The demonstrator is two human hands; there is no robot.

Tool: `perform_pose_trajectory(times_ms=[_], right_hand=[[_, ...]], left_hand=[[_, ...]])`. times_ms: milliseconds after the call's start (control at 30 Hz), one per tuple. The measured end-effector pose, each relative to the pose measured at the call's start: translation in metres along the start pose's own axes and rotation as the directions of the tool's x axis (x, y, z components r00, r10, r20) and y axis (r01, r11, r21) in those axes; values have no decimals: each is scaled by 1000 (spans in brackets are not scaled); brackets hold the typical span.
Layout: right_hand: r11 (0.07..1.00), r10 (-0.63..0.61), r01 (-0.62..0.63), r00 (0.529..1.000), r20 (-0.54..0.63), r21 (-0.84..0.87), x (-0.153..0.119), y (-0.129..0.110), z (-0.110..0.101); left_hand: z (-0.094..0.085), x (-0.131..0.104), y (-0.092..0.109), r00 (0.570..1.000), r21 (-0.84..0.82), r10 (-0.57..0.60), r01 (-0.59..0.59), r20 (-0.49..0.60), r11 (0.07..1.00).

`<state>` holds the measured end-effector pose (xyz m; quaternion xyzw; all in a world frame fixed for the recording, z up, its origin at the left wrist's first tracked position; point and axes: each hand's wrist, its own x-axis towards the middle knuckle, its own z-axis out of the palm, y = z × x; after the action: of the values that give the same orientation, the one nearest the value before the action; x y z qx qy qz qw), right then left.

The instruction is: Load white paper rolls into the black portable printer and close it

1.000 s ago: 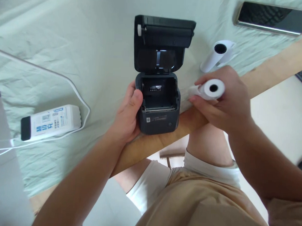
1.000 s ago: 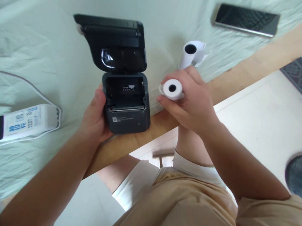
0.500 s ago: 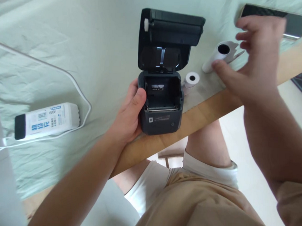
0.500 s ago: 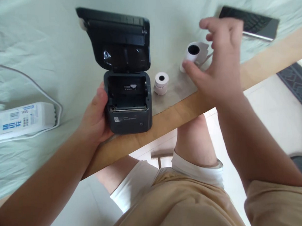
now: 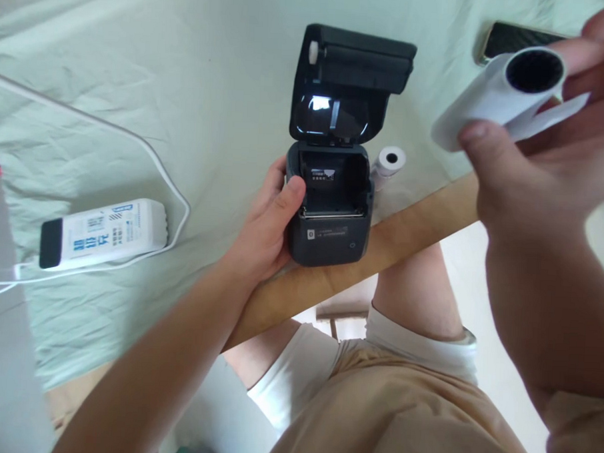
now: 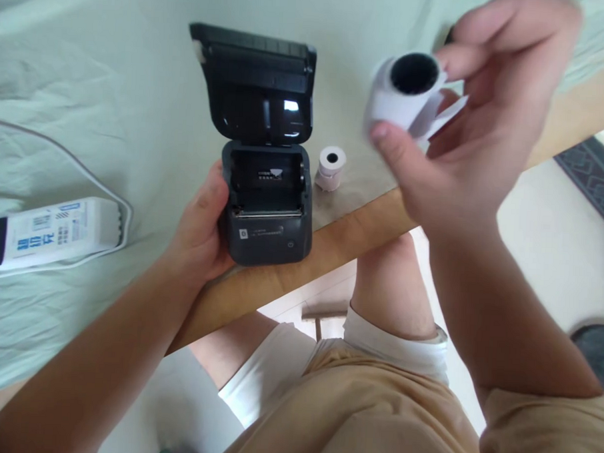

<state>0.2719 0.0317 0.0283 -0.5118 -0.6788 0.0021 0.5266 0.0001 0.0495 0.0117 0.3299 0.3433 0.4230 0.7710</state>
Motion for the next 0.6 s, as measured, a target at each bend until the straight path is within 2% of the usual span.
perform_pose_trajectory(times_ms=[33,100,133,167,267,333,467,533,600], right_hand=[[999,0,-1,1000,27,45,0,-18,5],[992,-51,24,974,220,123,1,-51,18],[988,-106,82,975,195,128,1,-62,26],[993,-110,95,966,235,76,1,-69,34],[993,-74,98,952,296,-66,0,-69,51],[989,-98,125,952,291,-77,-2,-62,56],[984,-112,141,964,242,-104,-4,-61,53],[985,-89,124,958,272,-117,-7,-68,50],[983,-157,177,953,259,-54,-14,-74,48]], left_hand=[[1,0,1,1000,2,5,-5,3,1000],[2,-1,2,1000,10,17,-17,-3,1000],[3,-2,2,1000,16,22,-22,-5,1000],[4,-2,3,1000,24,25,-25,-7,999],[6,-4,5,999,30,26,-25,-19,999],[7,-5,5,999,11,16,-16,-31,1000],[8,-5,4,999,-17,35,-35,-2,999],[7,-4,3,999,-29,46,-46,12,999],[6,-3,3,999,-41,41,-40,28,998]])
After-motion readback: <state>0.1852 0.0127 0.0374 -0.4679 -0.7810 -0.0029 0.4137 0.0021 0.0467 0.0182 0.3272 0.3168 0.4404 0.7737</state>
